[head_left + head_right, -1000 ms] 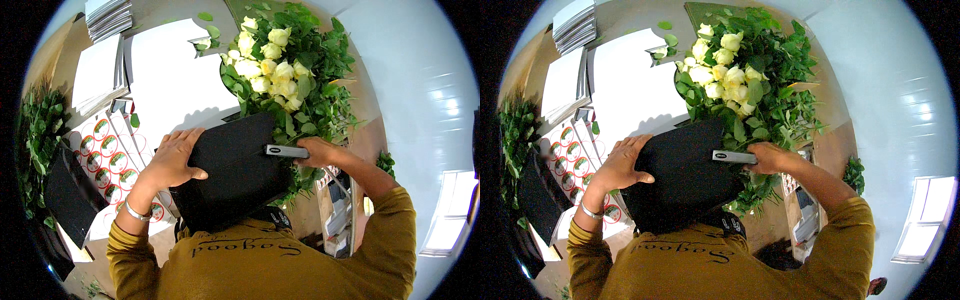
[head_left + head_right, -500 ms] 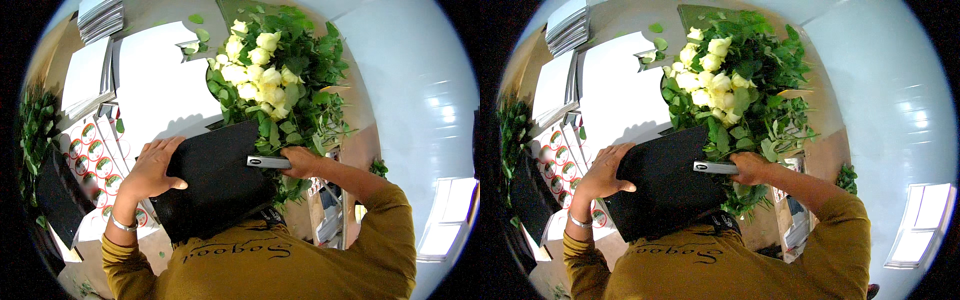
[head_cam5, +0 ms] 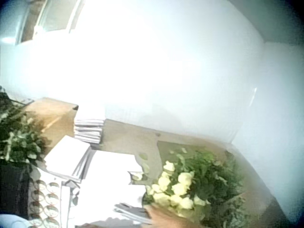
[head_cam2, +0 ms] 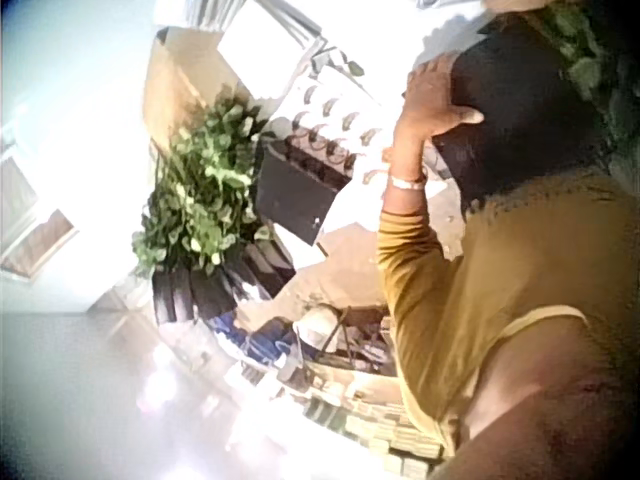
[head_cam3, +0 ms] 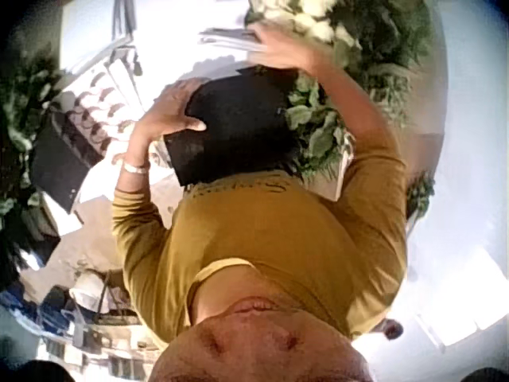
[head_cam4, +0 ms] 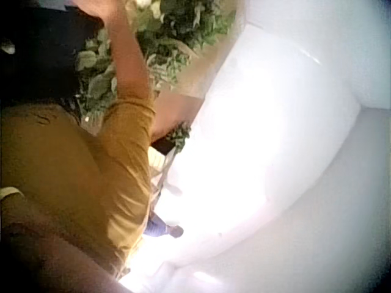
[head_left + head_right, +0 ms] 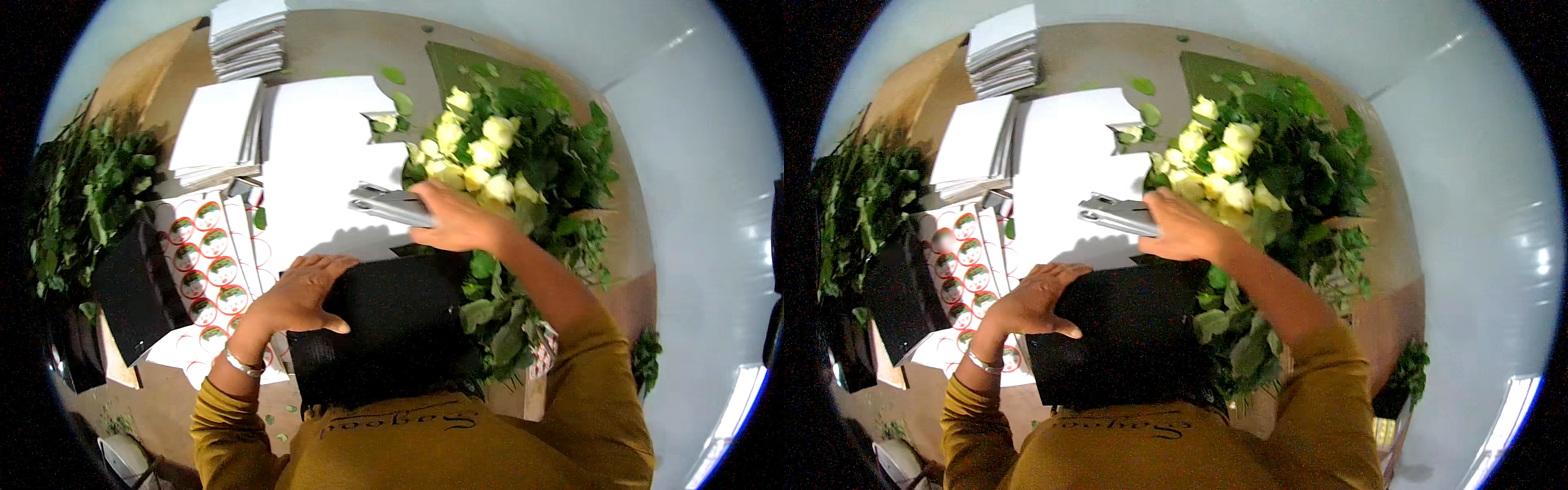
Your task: The person arranges white roses and green leaves into a black rectangular box, using a stapler to secure the wrapping. The person places the flowers and leaves into the box, folds the wrapping, and staples it closed.
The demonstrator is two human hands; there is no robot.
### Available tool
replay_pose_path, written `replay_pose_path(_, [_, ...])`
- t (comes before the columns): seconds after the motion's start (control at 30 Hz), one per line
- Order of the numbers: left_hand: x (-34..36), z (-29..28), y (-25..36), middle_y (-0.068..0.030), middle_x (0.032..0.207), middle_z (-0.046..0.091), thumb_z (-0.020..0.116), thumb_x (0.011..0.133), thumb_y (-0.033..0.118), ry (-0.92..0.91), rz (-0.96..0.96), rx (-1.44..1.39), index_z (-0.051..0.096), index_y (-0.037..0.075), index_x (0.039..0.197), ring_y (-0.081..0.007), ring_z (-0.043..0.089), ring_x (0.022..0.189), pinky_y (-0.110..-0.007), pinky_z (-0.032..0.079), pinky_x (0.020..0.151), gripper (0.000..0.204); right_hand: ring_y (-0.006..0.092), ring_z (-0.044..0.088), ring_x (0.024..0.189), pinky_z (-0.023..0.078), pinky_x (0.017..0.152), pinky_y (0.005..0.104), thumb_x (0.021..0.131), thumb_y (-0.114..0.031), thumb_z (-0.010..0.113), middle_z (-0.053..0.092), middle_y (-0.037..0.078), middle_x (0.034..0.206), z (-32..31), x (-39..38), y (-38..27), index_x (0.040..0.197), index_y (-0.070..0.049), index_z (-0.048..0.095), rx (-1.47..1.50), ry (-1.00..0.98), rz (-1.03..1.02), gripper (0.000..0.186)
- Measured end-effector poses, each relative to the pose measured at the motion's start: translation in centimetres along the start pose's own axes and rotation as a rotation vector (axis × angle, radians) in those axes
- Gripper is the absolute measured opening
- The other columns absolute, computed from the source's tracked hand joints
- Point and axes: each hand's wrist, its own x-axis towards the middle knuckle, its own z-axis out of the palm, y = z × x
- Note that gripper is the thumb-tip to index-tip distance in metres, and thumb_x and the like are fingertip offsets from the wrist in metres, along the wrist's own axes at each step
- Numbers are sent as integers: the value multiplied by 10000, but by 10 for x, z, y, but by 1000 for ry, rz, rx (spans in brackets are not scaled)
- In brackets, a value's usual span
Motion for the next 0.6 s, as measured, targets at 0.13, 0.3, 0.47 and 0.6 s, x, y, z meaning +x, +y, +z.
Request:
replay_pose_path(0.13, [0, 0, -2, -148, 1287, 472, 778, 622, 373, 6, -42, -14, 401, 90, 1316, -332, 397, 1228, -420, 252, 1049, 839, 326, 461, 1056, 371, 966, 443, 701, -288, 684, 456, 199, 1095, 55, 104, -14, 1154, 66, 423, -259, 188, -133, 632])
replay_pose_path(0.3, [2, 4, 12, -162, 1214, 526, 703, 720, 449, 55, -130, -8, 467, 62, 1254, -321, 438, 1191, -404, 284, 1027, 701, 336, 413, 1156, 327, 990, 464, 764, -276, 682, 432, 191, 1181, 56, 96, -16, 1231, 28, 375, -272, 364, -254, 636])
replay_pose_path(0.47, [37, 7, 35, -182, 1220, 513, 634, 807, 411, 43, -58, 195, 463, 10, 1238, -336, 434, 1188, -418, 288, 1031, 613, 316, 339, 1263, 242, 1077, 475, 841, -119, 543, 414, 156, 1270, 55, 59, -3, 1190, 20, 429, -328, 580, -447, 392])
replay_pose_path(0.6, [84, 35, 57, -209, 1243, 489, 621, 828, 386, 102, 166, 138, 459, -9, 1240, -356, 417, 1203, -441, 270, 1051, 593, 288, 407, 1179, 311, 1023, 426, 795, -60, 502, 479, 149, 1149, 34, 22, -3, 1016, 20, 536, -324, 604, -558, 238])
